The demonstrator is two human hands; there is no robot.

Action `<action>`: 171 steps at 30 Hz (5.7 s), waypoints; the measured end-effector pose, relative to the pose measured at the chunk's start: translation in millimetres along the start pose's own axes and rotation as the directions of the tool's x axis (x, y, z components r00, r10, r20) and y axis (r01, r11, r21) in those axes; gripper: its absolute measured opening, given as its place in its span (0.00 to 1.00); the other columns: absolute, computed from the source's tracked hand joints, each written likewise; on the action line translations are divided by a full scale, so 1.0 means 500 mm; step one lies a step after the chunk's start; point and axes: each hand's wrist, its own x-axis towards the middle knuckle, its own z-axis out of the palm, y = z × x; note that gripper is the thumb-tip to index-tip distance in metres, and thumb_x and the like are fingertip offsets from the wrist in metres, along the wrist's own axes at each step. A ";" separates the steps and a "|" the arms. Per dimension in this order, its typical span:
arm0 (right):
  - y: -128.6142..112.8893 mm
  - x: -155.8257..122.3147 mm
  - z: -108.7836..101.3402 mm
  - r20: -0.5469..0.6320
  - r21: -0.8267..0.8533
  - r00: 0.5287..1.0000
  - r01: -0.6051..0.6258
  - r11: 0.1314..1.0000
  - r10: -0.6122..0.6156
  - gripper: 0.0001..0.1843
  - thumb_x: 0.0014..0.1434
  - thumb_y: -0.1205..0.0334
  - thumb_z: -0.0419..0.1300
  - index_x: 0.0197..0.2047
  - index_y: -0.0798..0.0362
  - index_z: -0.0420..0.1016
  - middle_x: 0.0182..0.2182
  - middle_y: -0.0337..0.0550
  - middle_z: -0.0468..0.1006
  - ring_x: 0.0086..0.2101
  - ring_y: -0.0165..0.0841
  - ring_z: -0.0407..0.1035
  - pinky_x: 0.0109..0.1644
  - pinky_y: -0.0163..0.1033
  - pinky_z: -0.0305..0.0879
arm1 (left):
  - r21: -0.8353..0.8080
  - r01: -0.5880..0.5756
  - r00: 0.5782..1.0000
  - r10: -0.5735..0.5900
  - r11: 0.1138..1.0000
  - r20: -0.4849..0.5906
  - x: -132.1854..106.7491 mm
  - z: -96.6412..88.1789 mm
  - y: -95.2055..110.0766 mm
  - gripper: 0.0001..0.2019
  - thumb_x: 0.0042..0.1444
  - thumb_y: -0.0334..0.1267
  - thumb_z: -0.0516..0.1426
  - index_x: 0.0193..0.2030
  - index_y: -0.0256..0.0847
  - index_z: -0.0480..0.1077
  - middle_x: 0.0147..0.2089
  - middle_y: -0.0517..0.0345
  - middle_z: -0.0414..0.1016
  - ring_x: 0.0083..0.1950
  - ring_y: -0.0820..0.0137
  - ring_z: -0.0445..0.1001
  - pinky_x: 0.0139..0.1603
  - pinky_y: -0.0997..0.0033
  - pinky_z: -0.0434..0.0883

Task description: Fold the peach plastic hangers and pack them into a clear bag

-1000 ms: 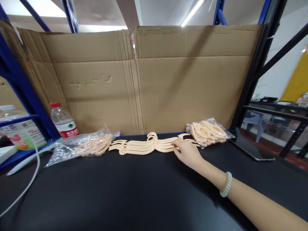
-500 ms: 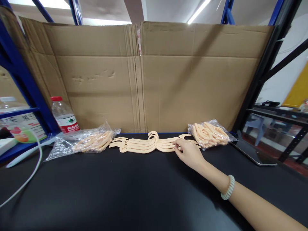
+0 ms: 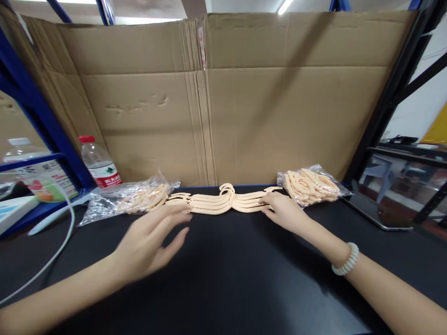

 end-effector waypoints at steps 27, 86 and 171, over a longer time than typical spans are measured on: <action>-0.050 -0.009 -0.013 -0.084 -0.041 0.988 -0.134 0.990 0.130 0.05 0.61 0.60 0.54 0.35 0.49 0.69 0.30 0.40 0.78 0.30 0.37 0.72 0.31 0.37 0.59 | -0.218 0.196 0.980 -0.196 0.956 0.022 0.000 0.056 -0.043 0.15 0.60 0.34 0.51 0.53 0.43 0.63 0.54 0.49 0.65 0.54 0.61 0.68 0.50 0.60 0.72; -0.105 -0.008 -0.007 -0.519 -0.034 0.854 0.027 0.999 -0.041 0.11 0.65 0.68 0.51 0.44 0.51 0.74 0.57 0.53 0.56 0.43 0.39 0.67 0.48 0.51 0.70 | -0.846 0.486 0.738 -0.622 0.221 0.261 -0.008 0.037 0.018 0.18 0.51 0.42 0.65 0.47 0.36 0.74 0.28 0.58 0.78 0.29 0.71 0.74 0.35 0.73 0.72; -0.242 -0.047 -0.019 0.154 0.566 0.950 0.142 0.812 -0.273 0.17 0.68 0.59 0.50 0.59 0.48 0.64 0.55 0.46 0.69 0.55 0.35 0.62 0.60 0.45 0.60 | -0.640 0.371 0.925 -0.207 0.673 0.318 -0.014 0.025 0.045 0.11 0.57 0.36 0.57 0.46 0.40 0.70 0.47 0.52 0.75 0.51 0.64 0.75 0.54 0.61 0.73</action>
